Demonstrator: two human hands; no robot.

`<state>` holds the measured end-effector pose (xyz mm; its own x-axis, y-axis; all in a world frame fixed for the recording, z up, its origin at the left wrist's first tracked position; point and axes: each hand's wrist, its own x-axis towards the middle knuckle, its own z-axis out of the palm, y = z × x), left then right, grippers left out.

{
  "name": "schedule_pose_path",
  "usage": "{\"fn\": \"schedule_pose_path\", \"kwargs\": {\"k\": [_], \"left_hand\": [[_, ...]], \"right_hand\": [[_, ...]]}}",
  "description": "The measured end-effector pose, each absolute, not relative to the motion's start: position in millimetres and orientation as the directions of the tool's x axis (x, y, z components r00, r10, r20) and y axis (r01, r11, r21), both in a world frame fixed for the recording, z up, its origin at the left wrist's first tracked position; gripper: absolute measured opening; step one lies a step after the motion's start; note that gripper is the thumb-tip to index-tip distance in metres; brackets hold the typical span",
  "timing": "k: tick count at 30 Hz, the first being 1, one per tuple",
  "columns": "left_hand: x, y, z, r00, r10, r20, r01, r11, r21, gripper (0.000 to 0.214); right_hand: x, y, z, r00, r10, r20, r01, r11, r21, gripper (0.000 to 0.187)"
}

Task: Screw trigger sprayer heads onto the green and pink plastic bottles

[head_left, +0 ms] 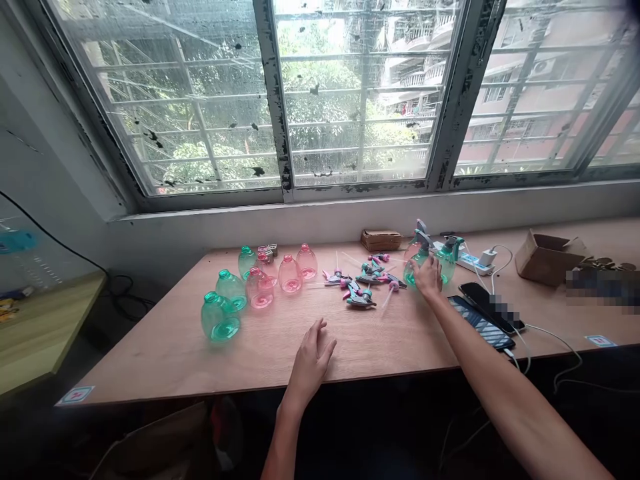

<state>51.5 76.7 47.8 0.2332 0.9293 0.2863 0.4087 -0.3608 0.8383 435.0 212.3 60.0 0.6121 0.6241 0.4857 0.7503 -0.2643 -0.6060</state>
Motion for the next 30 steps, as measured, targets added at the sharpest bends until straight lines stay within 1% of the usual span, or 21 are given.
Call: {"fn": "schedule_pose_path", "kwargs": {"k": [4, 8, 9, 10, 12, 13, 15, 19, 21, 24, 27, 30], "left_hand": [[51, 78, 45, 0.200, 0.935, 0.293, 0.437, -0.353, 0.827, 0.054], [52, 79, 41, 0.151, 0.936, 0.317, 0.460, -0.350, 0.816, 0.056], [52, 80, 40, 0.134, 0.935, 0.329, 0.464, -0.352, 0.813, 0.056], [53, 80, 39, 0.115, 0.932, 0.344, 0.468, -0.356, 0.809, 0.055], [54, 84, 40, 0.076, 0.920, 0.383, 0.485, -0.370, 0.792, 0.054], [54, 87, 43, 0.055, 0.911, 0.410, 0.501, -0.380, 0.778, 0.053], [50, 98, 53, 0.007, 0.879, 0.477, 0.551, -0.401, 0.732, 0.054], [25, 144, 89, -0.095, 0.762, 0.641, 0.679, -0.421, 0.602, 0.056], [8, 173, 104, -0.121, 0.720, 0.683, 0.735, -0.398, 0.549, 0.060], [-14, 208, 114, -0.135, 0.712, 0.689, 0.793, -0.339, 0.506, 0.066], [-26, 219, 113, -0.120, 0.745, 0.656, 0.818, -0.300, 0.491, 0.058], [-27, 207, 107, -0.076, 0.780, 0.621, 0.817, -0.309, 0.487, 0.056]], "right_hand": [[425, 206, 57, 0.616, 0.598, 0.512, 0.746, -0.234, -0.624, 0.084], [400, 189, 52, 0.634, 0.524, 0.569, 0.751, -0.245, -0.612, 0.092], [391, 184, 50, 0.625, 0.522, 0.580, 0.761, -0.245, -0.601, 0.089], [382, 181, 48, 0.603, 0.539, 0.588, 0.778, -0.236, -0.582, 0.082], [366, 176, 45, 0.518, 0.621, 0.588, 0.828, -0.191, -0.527, 0.059], [359, 175, 44, 0.473, 0.663, 0.580, 0.850, -0.170, -0.499, 0.051], [351, 176, 43, 0.413, 0.722, 0.555, 0.877, -0.152, -0.455, 0.044], [353, 182, 43, 0.364, 0.797, 0.482, 0.903, -0.175, -0.391, 0.042], [357, 182, 41, 0.349, 0.834, 0.427, 0.911, -0.195, -0.364, 0.041], [363, 180, 39, 0.342, 0.878, 0.334, 0.914, -0.228, -0.336, 0.041], [367, 175, 40, 0.344, 0.902, 0.260, 0.910, -0.253, -0.328, 0.042], [373, 165, 43, 0.348, 0.916, 0.199, 0.902, -0.270, -0.336, 0.042]]}}
